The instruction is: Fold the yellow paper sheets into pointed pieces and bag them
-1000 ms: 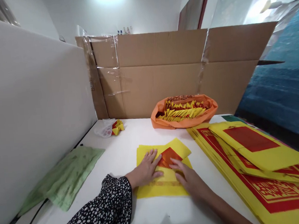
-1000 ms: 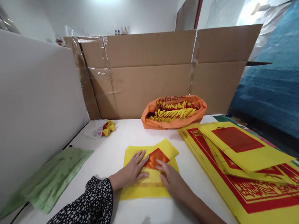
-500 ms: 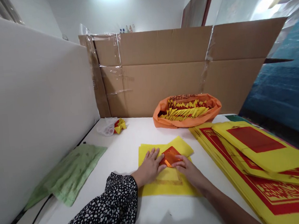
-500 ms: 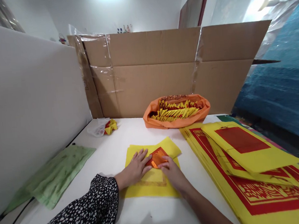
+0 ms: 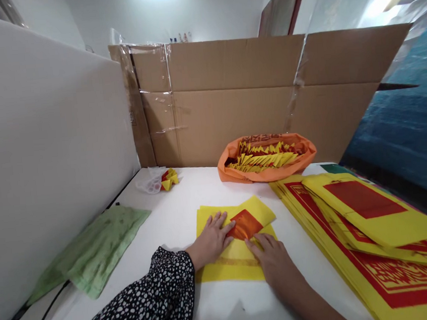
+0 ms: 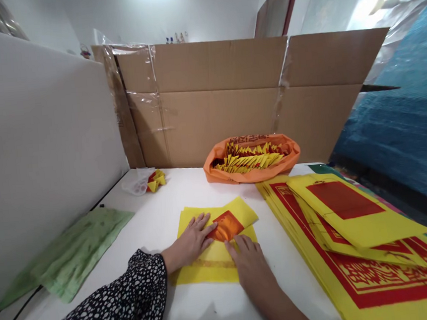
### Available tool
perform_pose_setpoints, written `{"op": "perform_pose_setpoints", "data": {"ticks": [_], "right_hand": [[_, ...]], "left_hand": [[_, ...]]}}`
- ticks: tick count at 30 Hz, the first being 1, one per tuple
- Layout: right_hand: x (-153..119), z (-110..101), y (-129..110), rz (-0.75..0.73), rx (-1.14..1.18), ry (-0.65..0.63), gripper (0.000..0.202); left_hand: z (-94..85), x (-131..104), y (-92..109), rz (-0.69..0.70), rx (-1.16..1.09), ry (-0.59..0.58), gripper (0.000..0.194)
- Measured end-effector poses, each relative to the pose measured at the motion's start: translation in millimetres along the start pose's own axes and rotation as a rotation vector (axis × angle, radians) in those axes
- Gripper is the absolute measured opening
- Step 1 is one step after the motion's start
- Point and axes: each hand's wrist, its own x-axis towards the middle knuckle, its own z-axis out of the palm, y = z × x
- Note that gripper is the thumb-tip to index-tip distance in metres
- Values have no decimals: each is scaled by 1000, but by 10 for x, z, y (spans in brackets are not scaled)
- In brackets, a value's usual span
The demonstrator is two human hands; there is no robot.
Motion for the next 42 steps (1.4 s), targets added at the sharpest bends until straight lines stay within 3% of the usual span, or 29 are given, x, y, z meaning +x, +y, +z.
{"op": "perform_pose_setpoints", "data": {"ticks": [2,4,7,11,13,15,18,20,21,24,25,27,29,33,35,38,42], "right_hand": [[-4,-45,-12,34,90,0,54],[2,-115,-13,115,323,19,44],[2,-231,-28,358,942,27,23],[48,-337,-180,670,1881,-133,33],[153,-347,-301,702,2120,-148,35],[315,-342,-399,672,2196,-40,35],[565,-378,-382,560,2142,195,38],[679,-463,-207,517,2041,198,41],[720,-519,-72,502,1977,113,42],[837,-683,415,372,1678,-412,49],[887,-715,567,331,1539,-521,50],[1009,-728,794,204,1256,-625,47],[1133,-680,897,78,962,-647,40],[1208,-529,808,7,650,-555,35],[1111,-466,670,15,595,-422,37],[881,-381,384,-22,594,-174,42],[702,-252,-33,-51,750,-117,47]], "left_hand": [[-36,21,-30,40,43,-17,49],[-61,47,-71,93,102,-26,48],[-92,82,-151,206,172,-40,48],[-155,98,-197,260,237,-37,50],[-200,92,-122,219,283,-21,51],[-269,67,31,183,314,25,51],[-459,-26,285,174,336,124,56],[-634,-117,356,227,345,176,65],[-720,-164,344,267,347,201,69],[-883,-269,163,497,343,237,71],[-889,-284,85,515,339,247,71],[-828,-279,-44,487,321,246,70],[-696,-242,-109,453,282,207,62],[-429,-180,-105,421,97,69,29],[-371,-183,-99,353,-45,3,27],[-379,-194,-135,194,-294,-35,55],[-407,-162,-259,44,-636,-29,85]]}}
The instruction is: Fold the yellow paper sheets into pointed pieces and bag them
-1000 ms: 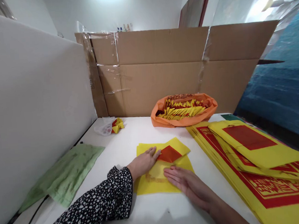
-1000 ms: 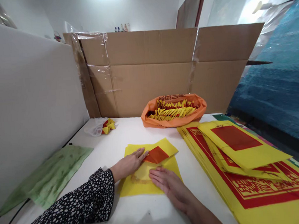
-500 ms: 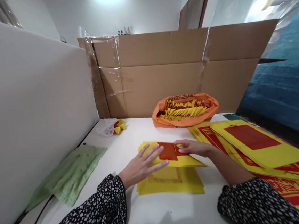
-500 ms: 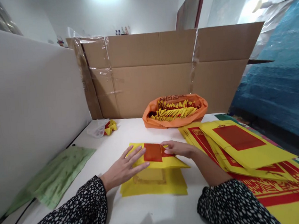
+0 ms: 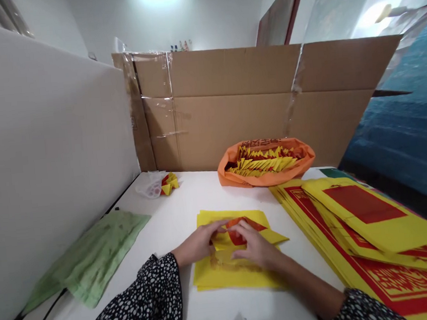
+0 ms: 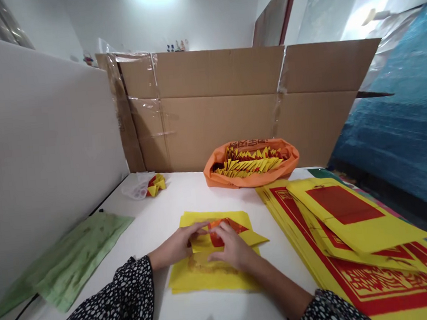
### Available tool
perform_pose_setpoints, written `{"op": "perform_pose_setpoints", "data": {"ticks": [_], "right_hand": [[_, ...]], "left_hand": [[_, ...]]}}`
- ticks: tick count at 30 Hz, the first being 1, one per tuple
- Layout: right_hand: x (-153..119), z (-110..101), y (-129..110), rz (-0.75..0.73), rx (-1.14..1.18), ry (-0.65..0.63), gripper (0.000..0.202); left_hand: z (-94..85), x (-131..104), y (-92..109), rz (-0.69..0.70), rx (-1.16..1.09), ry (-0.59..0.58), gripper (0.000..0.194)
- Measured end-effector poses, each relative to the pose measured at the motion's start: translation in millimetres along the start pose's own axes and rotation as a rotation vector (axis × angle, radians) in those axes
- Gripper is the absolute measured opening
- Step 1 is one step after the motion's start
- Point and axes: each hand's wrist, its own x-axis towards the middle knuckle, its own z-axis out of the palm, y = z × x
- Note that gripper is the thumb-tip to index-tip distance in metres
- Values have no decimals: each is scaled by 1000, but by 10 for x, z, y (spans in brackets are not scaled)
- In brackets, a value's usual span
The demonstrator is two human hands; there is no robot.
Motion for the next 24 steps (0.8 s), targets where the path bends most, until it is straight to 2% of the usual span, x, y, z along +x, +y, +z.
{"op": "perform_pose_setpoints", "data": {"ticks": [2,4,7,10,13,15,19,24], "right_hand": [[23,153,-55,38,15,84,36],[67,251,-60,65,5,173,18],[108,304,-13,116,12,275,25],[105,297,23,197,61,333,12],[89,295,22,206,7,311,32],[80,307,19,165,-51,264,35],[67,335,31,160,-134,197,30],[64,347,42,169,-194,180,31]], "left_hand": [[-20,18,-64,-46,-102,43,86],[-20,28,-119,-93,-133,106,78],[5,48,-165,-143,-153,187,62],[60,96,-179,-194,-155,299,52],[133,154,-178,-207,-24,387,36],[173,177,-166,-176,114,376,23],[207,150,-84,-99,350,290,21],[276,32,81,-29,624,120,18]]}}
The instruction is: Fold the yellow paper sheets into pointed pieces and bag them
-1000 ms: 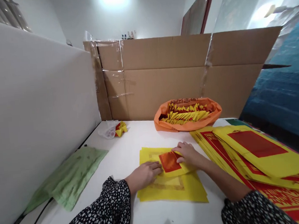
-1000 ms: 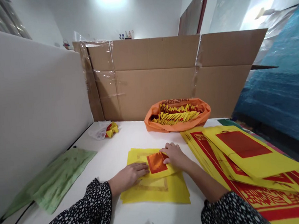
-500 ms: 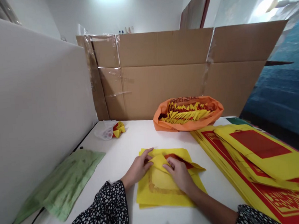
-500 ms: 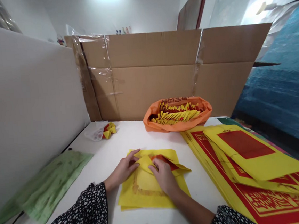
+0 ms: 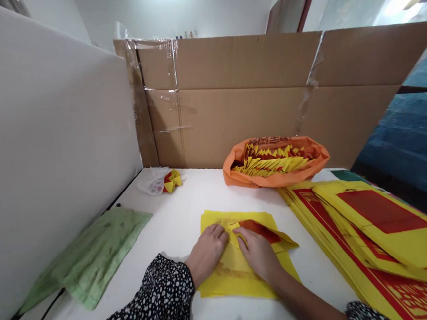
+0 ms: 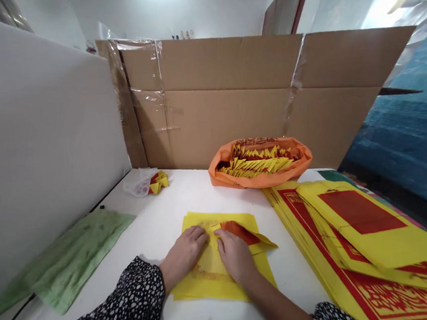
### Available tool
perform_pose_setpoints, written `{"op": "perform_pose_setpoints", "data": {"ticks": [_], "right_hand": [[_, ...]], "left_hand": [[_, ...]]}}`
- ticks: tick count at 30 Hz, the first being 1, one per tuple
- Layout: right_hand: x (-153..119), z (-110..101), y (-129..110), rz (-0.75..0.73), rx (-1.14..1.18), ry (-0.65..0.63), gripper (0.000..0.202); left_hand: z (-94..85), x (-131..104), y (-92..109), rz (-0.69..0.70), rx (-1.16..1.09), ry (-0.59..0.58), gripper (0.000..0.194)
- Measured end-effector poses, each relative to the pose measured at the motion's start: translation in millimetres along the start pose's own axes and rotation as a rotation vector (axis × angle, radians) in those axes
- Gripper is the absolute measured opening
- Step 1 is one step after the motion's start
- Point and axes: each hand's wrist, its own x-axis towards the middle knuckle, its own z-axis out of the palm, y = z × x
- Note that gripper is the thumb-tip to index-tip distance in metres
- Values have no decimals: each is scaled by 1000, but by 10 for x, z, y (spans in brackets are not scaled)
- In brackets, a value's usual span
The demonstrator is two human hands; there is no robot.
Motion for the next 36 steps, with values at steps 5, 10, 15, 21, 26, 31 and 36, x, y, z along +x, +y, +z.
{"op": "perform_pose_setpoints", "data": {"ticks": [5,10,15,21,26,31,36], "right_hand": [[5,-4,-2,-12,-25,-5,33],[11,-5,10,-10,-21,1,34],[13,-4,23,-1,-19,0,34],[33,-18,-33,-11,-90,-21,34],[-46,-10,20,-31,-256,-19,34],[-451,-16,205,-142,-353,18,35],[-654,-440,139,-166,-280,5,16]], "left_hand": [[139,-101,114,42,155,26,35],[238,-112,124,43,202,35,38],[210,-92,128,29,185,34,37],[234,-136,158,-50,178,16,39],[171,-193,150,-86,172,-69,48],[39,-163,180,-36,157,-117,54],[46,4,295,18,141,-141,66]]}}
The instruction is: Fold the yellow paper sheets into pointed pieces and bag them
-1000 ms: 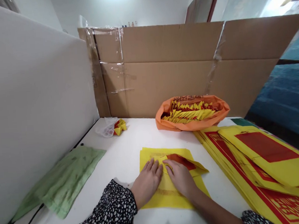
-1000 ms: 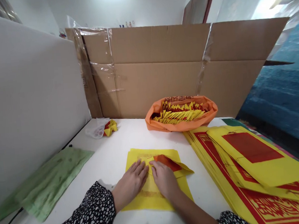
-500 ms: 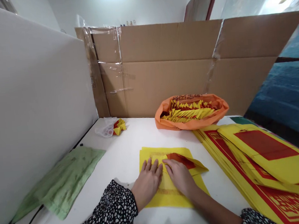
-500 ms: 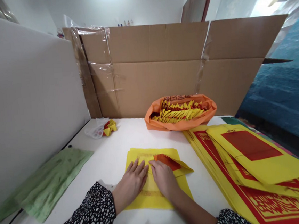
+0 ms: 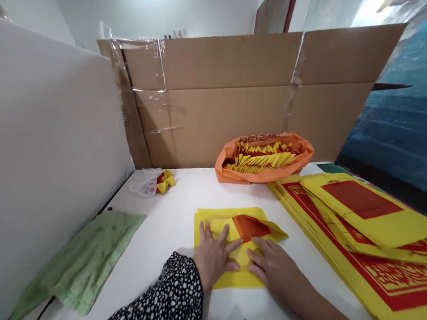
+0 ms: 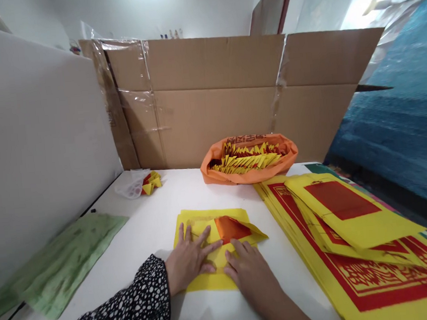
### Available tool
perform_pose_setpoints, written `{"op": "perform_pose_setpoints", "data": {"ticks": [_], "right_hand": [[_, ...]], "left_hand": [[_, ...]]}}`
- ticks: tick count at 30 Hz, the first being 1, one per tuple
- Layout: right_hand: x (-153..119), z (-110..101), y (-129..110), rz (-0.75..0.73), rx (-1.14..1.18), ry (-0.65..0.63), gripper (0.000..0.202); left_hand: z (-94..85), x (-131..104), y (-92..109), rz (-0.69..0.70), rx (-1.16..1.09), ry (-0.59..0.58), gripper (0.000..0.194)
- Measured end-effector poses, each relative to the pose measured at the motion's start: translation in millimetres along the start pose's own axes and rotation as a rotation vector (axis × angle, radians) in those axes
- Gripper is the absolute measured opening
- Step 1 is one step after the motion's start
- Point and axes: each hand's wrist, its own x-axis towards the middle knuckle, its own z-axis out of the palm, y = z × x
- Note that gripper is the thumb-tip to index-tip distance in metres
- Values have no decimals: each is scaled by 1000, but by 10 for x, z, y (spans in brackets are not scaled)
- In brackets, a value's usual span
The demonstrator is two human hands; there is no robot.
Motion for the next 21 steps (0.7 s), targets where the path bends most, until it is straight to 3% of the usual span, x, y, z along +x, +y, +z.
{"op": "perform_pose_setpoints", "data": {"ticks": [2,3,5,6,9,11,13,15,18,21], "right_hand": [[114,-295,94,119,161,12,31],[200,-423,174,230,244,85,36],[389,-578,381,411,337,286,32],[476,-590,489,435,399,256,26],[650,-395,728,350,467,78,15],[690,-194,787,293,460,14,24],[695,-53,782,280,419,-15,32],[687,-28,729,280,355,-35,26],[640,-181,554,201,259,28,7],[514,-372,291,-8,137,259,14]], "left_hand": [[-2,96,30,72,-39,33,62],[-7,146,37,124,-77,45,54],[-24,240,41,199,-173,53,33],[-33,278,39,201,-223,54,25],[-28,334,21,103,-349,79,16],[20,326,3,22,-435,131,11],[95,306,-22,-34,-527,195,35],[156,298,-54,-79,-587,247,63],[129,312,-117,-137,-587,330,81],[-26,300,-198,-117,-511,439,62]]}}
